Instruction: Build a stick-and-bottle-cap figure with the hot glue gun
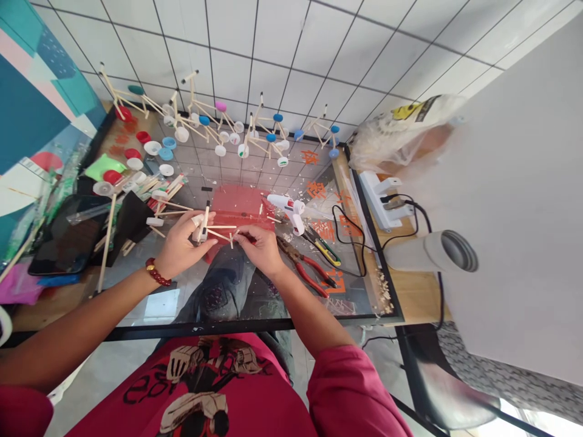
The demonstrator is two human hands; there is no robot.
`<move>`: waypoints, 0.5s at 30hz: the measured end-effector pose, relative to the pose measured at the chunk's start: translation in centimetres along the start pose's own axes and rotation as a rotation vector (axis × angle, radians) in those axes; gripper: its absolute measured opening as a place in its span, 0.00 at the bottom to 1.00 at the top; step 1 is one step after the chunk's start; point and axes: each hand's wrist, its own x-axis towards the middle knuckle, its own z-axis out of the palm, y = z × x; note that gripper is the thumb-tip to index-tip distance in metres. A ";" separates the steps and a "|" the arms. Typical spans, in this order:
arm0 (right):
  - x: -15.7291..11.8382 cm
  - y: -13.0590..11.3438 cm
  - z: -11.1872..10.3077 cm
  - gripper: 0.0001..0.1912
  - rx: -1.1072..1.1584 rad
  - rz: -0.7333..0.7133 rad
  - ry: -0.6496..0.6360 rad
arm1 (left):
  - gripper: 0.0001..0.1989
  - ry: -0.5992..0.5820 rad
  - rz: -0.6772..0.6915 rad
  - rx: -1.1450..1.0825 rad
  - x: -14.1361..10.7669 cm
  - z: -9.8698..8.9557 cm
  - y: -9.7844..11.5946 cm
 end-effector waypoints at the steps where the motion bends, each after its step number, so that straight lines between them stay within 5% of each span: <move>1: 0.0 0.1 0.0 0.10 -0.013 -0.002 0.005 | 0.21 0.008 0.004 0.005 0.1 0.1 0.0; 15: 0.1 0.2 -0.1 0.10 0.000 0.009 0.021 | 0.13 0.056 -0.025 -0.040 0.7 1.1 0.5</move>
